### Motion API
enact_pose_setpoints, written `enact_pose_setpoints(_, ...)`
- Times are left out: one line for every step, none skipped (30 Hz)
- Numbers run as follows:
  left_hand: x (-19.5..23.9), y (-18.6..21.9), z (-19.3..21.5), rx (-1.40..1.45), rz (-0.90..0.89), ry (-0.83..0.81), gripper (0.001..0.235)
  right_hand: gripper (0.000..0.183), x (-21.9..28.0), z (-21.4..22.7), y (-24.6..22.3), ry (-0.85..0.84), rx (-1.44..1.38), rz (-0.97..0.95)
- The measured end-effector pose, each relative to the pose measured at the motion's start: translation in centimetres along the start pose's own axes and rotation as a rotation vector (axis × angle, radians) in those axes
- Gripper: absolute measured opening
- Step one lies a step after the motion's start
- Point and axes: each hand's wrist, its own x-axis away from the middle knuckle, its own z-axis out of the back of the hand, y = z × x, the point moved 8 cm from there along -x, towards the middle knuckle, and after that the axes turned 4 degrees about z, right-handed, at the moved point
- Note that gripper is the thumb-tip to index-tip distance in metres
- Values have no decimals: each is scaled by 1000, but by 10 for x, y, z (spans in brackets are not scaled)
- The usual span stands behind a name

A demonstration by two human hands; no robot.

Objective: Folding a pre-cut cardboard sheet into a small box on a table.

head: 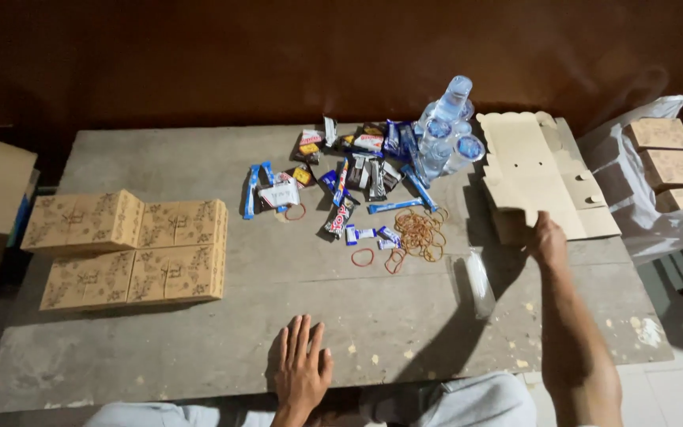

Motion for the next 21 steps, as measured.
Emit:
enact_pose_setpoints(4, 0, -1, 4, 4, -8, 46, 14, -2, -4, 18, -8, 5, -2)
enact_pose_setpoints(2, 0, 0, 20, 3, 28, 46, 31, -11, -6, 35, -1, -62, -7)
enact_pose_setpoints(1, 0, 2, 36, 3, 63, 45, 49, -20, -8, 51, 5, -129, -12)
enact_pose_setpoints(0, 1, 5, 38, 7, 64, 45, 49, -25, -7, 58, 4, -126, -8)
enact_pose_setpoints(-1, 4, 9, 24, -9, 82, 45, 37, -29, -5, 70, 26, -196, -75)
enact_pose_setpoints(-3, 6, 13, 9, -26, 99, 45, 27, -32, -4, 82, 47, -268, -144)
enact_pose_setpoints(-3, 6, 16, 10, -23, 99, 45, 27, -34, -5, 84, 46, -267, -142)
enact_pose_setpoints(-4, 7, 17, 6, -28, 84, 45, 34, -35, -7, 89, 31, -237, -202)
enact_pose_setpoints(-5, 8, 18, 2, -32, 70, 46, 42, -36, -9, 95, 16, -206, -262)
enact_pose_setpoints(-4, 8, 19, 2, -31, 69, 46, 42, -27, 4, 76, 15, -206, -263)
enact_pose_setpoints(-4, 8, 18, -5, -31, 58, 47, 42, -16, 16, 62, 33, -310, -338)
enact_pose_setpoints(-4, 8, 17, -12, -32, 49, 48, 43, -5, 27, 49, 51, -415, -413)
enact_pose_setpoints(-6, 8, 17, -11, -32, 48, 48, 43, -7, 21, 52, 51, -415, -414)
enact_pose_setpoints(-6, 9, 18, -17, -38, 55, 48, 42, -11, 17, 49, 61, -338, -310)
enact_pose_setpoints(-5, 9, 19, -22, -43, 61, 47, 43, -15, 14, 45, 70, -261, -207)
enact_pose_setpoints(-5, 9, 19, -20, -43, 59, 47, 43, -11, 18, 34, 68, -259, -209)
enact_pose_setpoints(-4, 8, 19, -24, -38, 52, 47, 36, -7, 19, 22, 16, -208, -195)
enact_pose_setpoints(-3, 8, 17, -26, -32, 47, 47, 35, -4, 22, 11, -37, -156, -180)
enact_pose_setpoints(-3, 10, 14, -23, -30, 45, 47, 35, -5, 16, 24, -38, -152, -180)
enact_pose_setpoints(-3, 8, 12, -12, -30, 49, 47, 32, -5, 15, 36, 70, -167, -184)
enact_pose_setpoints(-2, 6, 12, -2, -29, 53, 47, 32, -5, 14, 47, 179, -181, -188)
